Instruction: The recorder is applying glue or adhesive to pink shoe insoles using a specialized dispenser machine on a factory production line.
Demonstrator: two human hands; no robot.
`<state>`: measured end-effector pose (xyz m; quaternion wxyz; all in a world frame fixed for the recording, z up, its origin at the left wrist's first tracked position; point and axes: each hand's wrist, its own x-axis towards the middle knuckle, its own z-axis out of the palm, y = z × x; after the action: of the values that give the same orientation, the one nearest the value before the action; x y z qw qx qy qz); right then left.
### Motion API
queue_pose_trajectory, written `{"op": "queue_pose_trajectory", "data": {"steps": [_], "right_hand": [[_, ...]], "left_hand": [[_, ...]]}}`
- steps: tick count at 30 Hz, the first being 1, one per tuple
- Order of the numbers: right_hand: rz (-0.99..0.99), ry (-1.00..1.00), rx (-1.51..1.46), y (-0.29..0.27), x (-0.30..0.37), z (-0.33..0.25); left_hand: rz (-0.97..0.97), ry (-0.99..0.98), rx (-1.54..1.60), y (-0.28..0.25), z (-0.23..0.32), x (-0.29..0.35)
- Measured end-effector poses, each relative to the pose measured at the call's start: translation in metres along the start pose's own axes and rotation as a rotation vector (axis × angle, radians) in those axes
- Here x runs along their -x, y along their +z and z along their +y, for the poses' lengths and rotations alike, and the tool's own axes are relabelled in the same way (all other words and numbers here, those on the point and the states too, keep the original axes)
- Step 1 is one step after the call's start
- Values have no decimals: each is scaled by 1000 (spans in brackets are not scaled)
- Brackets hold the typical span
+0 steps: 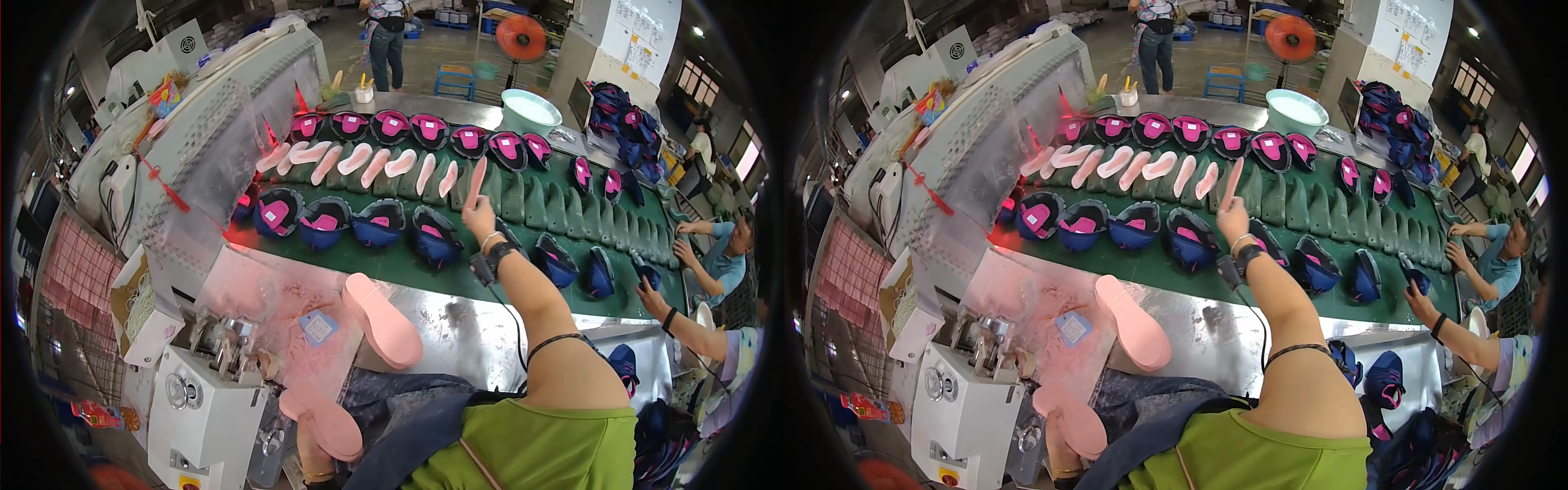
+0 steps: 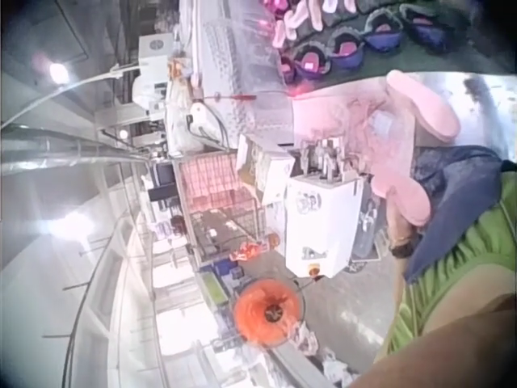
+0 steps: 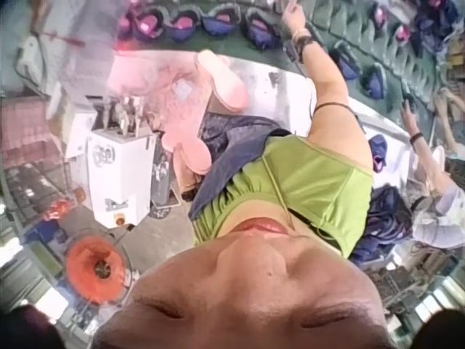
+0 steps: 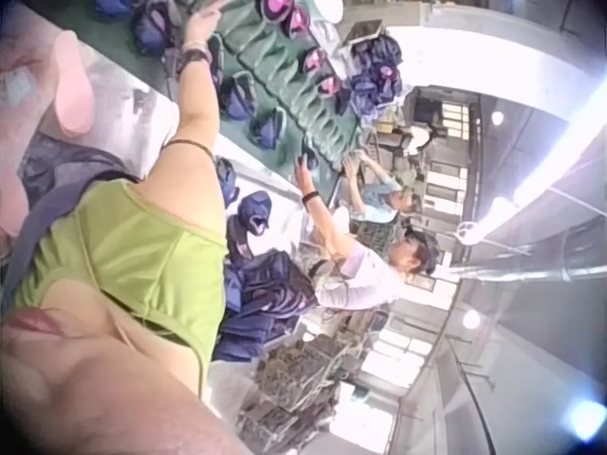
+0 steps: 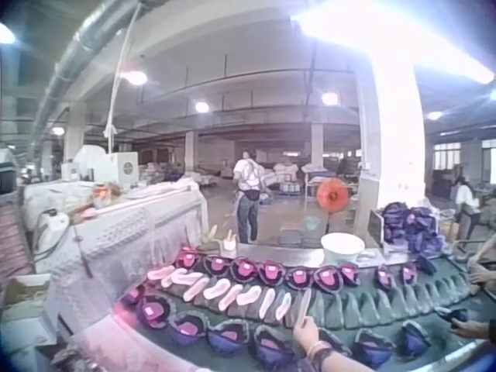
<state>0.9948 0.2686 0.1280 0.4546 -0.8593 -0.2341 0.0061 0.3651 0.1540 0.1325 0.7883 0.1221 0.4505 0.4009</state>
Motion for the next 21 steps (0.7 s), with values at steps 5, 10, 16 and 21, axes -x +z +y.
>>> {"op": "queue_pose_trajectory", "data": {"steps": [5,10,16,21], "right_hand": [[-53,-68,-64,2,-38,34],[-169,-460,-369,51,59,-82],[-1306,-626,-162,18,318,-168],[-1265,-592,-324,51,398,-162]], "left_hand": [[-50,60,-71,0,-6,4],[-39,14,-72,14,-2,12],[-38,216,-337,23,7,10],[125,254,-221,12,12,14]]}}
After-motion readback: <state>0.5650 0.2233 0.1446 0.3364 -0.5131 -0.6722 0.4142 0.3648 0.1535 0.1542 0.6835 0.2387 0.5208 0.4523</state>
